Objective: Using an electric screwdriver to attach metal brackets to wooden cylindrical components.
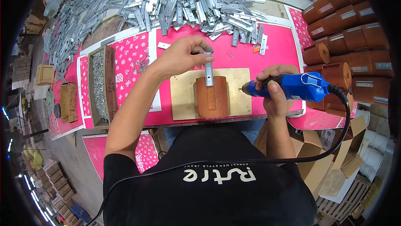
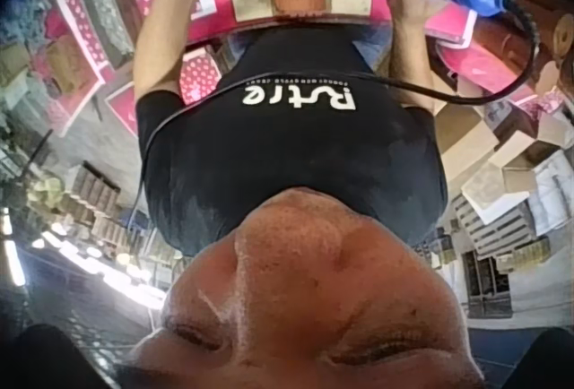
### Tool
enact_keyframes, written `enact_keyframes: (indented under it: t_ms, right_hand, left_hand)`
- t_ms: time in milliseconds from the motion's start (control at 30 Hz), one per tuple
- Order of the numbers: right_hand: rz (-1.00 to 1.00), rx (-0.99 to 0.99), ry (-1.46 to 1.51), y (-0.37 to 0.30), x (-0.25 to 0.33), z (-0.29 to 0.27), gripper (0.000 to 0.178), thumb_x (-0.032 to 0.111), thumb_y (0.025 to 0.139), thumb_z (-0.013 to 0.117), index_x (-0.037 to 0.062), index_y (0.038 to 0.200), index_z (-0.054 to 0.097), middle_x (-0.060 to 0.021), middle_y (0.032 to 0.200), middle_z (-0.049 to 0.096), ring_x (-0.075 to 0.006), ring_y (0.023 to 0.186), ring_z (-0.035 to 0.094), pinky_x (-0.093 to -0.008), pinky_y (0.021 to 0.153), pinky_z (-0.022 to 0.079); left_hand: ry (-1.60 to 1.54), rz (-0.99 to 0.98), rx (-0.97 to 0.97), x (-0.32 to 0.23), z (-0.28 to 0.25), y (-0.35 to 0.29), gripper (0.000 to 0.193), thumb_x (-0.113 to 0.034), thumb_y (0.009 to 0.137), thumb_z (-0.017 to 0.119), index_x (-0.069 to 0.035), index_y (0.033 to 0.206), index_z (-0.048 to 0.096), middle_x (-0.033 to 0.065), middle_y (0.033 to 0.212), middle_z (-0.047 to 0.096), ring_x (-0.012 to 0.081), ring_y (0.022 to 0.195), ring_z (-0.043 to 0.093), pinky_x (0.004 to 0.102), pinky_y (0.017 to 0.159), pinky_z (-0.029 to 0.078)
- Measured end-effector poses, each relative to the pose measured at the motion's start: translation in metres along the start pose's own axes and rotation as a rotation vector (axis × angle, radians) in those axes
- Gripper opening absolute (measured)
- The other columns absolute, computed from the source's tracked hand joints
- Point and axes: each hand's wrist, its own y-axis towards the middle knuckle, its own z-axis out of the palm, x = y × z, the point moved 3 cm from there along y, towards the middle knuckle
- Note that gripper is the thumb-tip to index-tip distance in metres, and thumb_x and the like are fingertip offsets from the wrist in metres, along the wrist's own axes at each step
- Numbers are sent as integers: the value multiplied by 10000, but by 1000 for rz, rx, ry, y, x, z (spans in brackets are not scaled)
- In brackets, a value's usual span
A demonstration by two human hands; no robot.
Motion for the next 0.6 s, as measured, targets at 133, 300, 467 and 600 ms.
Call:
enact_keyframes:
  t_ms: [133, 300, 467, 600]
  right_hand:
    - [0, 8, -21, 0, 2, 3, 351, 59, 818, 701, 32, 1065, 453, -178, 879, 643, -176, 744, 623, -298, 691, 519]
    - [2, 20, -41, -1, 2, 3, 370, 72, 812, 713, 34, 1071, 451, -168, 877, 641, -182, 770, 626, -305, 713, 518]
    - [-12, 29, -47, -2, 2, 7, 368, 74, 814, 713, 40, 1072, 454, -163, 879, 636, -181, 770, 624, -307, 712, 517]
    - [-11, 46, -56, -2, 1, 7, 360, 72, 818, 709, 40, 1074, 457, -161, 879, 632, -177, 746, 614, -300, 689, 514]
  left_hand:
    - [-55, 10, -52, 7, 4, 4, 233, -126, 886, 675, -4, 1067, 591, 24, 786, 652, 72, 682, 572, 215, 599, 443]
    - [-257, -47, -124, 21, 10, -2, 191, -119, 894, 664, 3, 1030, 609, 43, 848, 677, 89, 726, 605, 222, 628, 466]
    - [-334, -92, -203, 34, 23, -11, 147, -114, 903, 650, -6, 1000, 627, 48, 876, 685, 106, 733, 610, 228, 676, 474]
    - [-18, 109, -289, 30, 32, -31, 181, -169, 855, 700, -38, 975, 665, 82, 937, 671, 159, 873, 591, 295, 771, 474]
